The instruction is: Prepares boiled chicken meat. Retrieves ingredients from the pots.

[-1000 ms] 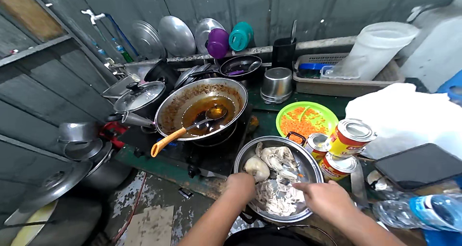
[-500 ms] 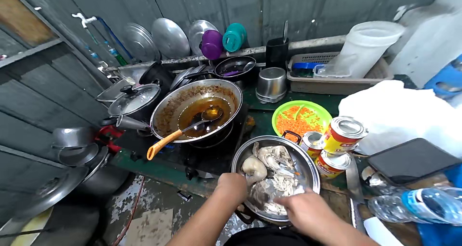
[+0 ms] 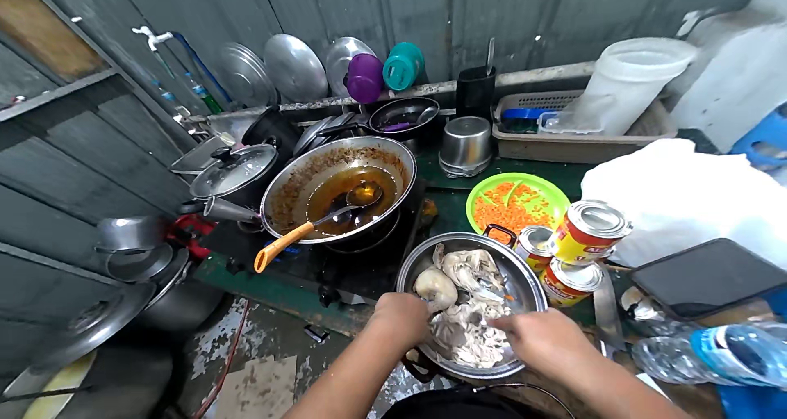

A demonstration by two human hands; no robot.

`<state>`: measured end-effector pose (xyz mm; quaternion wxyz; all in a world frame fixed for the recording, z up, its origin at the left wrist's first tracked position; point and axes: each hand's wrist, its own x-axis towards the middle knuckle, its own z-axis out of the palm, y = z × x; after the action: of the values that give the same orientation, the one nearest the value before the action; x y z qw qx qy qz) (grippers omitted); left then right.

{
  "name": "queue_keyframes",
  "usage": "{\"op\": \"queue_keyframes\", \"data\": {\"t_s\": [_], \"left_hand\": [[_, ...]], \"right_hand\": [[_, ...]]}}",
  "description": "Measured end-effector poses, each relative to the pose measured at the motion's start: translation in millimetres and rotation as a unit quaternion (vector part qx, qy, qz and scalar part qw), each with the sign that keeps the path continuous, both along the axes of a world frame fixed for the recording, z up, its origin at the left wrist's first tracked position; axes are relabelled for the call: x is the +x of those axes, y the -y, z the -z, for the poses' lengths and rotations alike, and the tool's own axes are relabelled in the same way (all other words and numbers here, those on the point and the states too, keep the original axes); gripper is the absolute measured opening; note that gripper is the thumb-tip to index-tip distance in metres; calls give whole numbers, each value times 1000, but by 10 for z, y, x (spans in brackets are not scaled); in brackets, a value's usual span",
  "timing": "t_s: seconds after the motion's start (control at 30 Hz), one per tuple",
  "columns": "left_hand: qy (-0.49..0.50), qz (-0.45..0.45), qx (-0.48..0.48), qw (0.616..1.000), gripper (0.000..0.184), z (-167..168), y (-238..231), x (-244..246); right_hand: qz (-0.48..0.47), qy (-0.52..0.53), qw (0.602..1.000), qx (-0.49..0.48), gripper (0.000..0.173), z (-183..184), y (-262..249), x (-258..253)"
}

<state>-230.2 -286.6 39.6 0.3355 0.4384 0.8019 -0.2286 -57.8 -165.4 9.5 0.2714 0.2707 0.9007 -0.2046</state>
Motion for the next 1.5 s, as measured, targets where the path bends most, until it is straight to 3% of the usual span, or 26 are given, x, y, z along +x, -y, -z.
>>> {"op": "queue_keyframes", "data": {"t_s": [0.1, 0.2, 0.3, 0.47, 0.57, 0.7, 0.87, 1.0, 1.17, 1.37, 1.5], "left_hand": [[-8, -30, 47, 998, 33, 131, -74, -10], [5, -44, 45, 998, 31, 273, -72, 4], [27, -42, 51, 997, 32, 244, -28, -45], [62, -36, 127, 989, 33, 385, -200, 78], [54, -38, 100, 993, 31, 450, -239, 121], [64, -29, 99, 993, 32, 330, -210, -15], [84, -5, 95, 992, 31, 477, -317, 124], [47, -8, 81, 996, 30, 383, -241, 85], [72, 18, 67, 995, 33, 318, -67, -61], [29, 1, 26, 999, 31, 173, -53, -68], [86, 24, 46, 995, 32, 138, 25, -195]], "right_hand": [[17, -28, 999, 8, 50, 26, 28, -45], [-9, 6, 1000, -1, 48, 147, 90, 30], [7, 31, 999, 1, 45, -3, -67, 191], [24, 47, 998, 38, 48, 66, 25, 161], [-5, 38, 999, 21, 47, 26, 77, 195], [31, 21, 998, 45, 45, -97, -202, 368], [22, 71, 996, 45, 46, 60, -90, 212], [41, 66, 995, 61, 48, 123, -108, 274], [-15, 19, 1000, 1, 47, -49, 10, 347], [12, 50, 997, 50, 47, 35, -158, 220], [-41, 36, 998, -21, 44, -58, -124, 279]]}}
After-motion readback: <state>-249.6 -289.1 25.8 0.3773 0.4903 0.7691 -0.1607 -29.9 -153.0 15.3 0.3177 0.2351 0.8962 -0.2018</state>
